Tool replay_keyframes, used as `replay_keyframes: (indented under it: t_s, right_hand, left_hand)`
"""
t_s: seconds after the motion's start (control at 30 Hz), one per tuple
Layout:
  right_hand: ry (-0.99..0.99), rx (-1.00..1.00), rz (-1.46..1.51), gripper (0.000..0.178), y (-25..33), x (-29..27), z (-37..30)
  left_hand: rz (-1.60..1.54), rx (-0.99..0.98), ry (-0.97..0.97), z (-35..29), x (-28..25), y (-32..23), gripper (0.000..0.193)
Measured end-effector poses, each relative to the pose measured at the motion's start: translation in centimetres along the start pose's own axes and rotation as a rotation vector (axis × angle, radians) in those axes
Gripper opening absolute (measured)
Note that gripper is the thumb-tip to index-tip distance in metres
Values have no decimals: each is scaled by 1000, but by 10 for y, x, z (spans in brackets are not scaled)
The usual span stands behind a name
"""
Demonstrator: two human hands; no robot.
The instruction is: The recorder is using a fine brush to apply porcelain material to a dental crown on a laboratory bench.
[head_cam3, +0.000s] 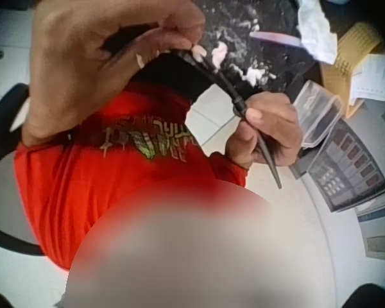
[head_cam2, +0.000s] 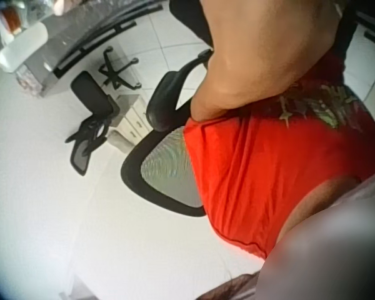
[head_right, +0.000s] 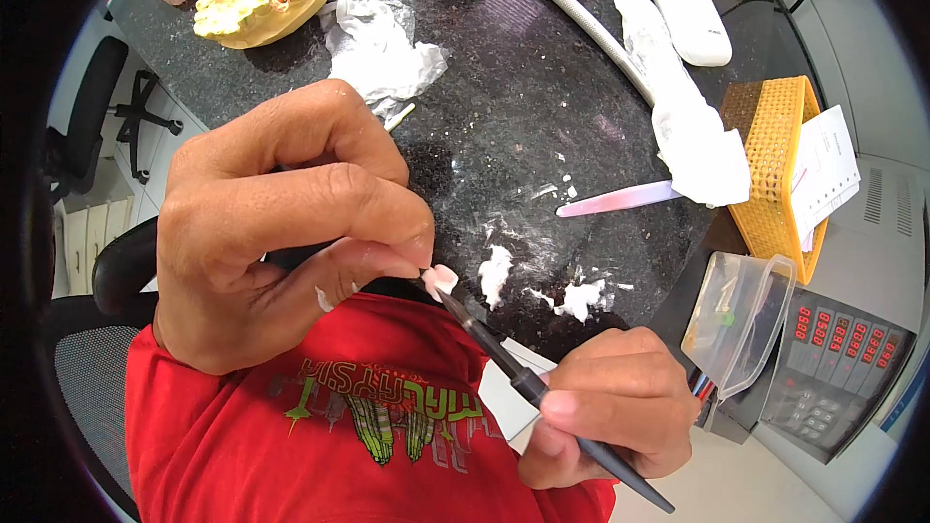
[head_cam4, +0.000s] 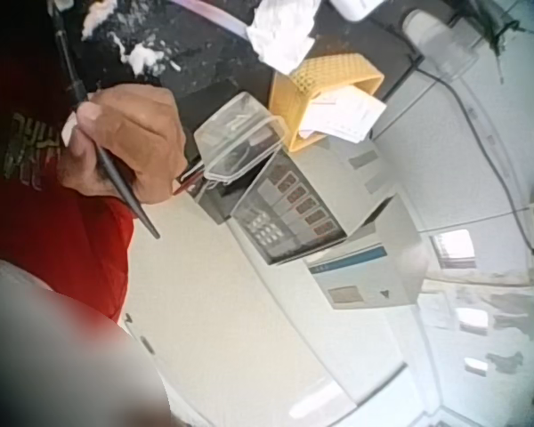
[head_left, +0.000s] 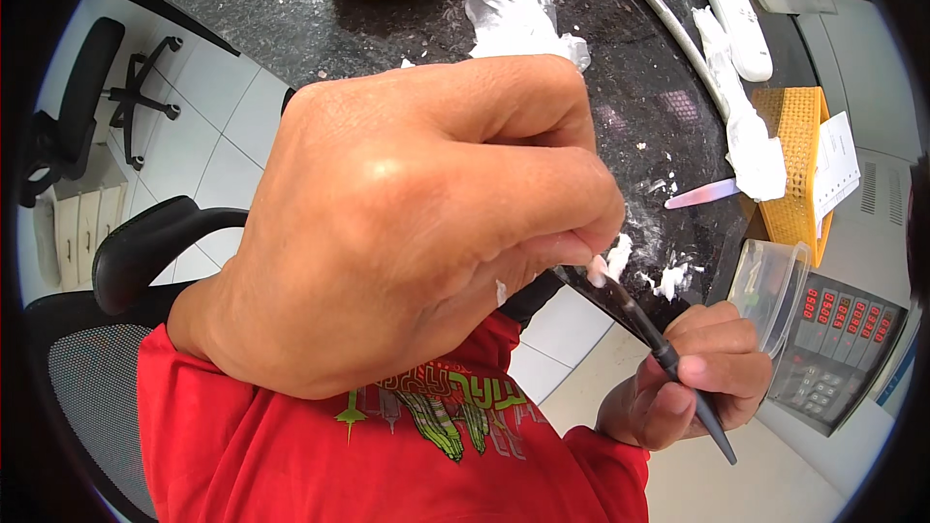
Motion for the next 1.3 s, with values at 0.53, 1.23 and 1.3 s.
replay_keyframes:
  t_s: [0.53, 1.23, 1.3]
  right_hand:
    - [13, 14, 0, 18, -2, 1, 3]
    - [18, 9, 7, 20, -1, 1, 3]
    - [-2, 9, 0, 19, -1, 0, 2]
  left_hand:
    - [-6, 15, 6, 0, 0, 0, 14]
    - [2, 23, 5, 0, 0, 0, 15]
    - [-1, 25, 3, 0, 0, 0, 15]
Point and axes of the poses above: each hand's wrist, its own z-axis towards the middle knuckle, its own x-axis out of the palm, y = z × x, the point moved 8 cm from there along z, towards the middle knuckle, and after that the axes turned 5 degrees about -x, right-handed, at the moved point
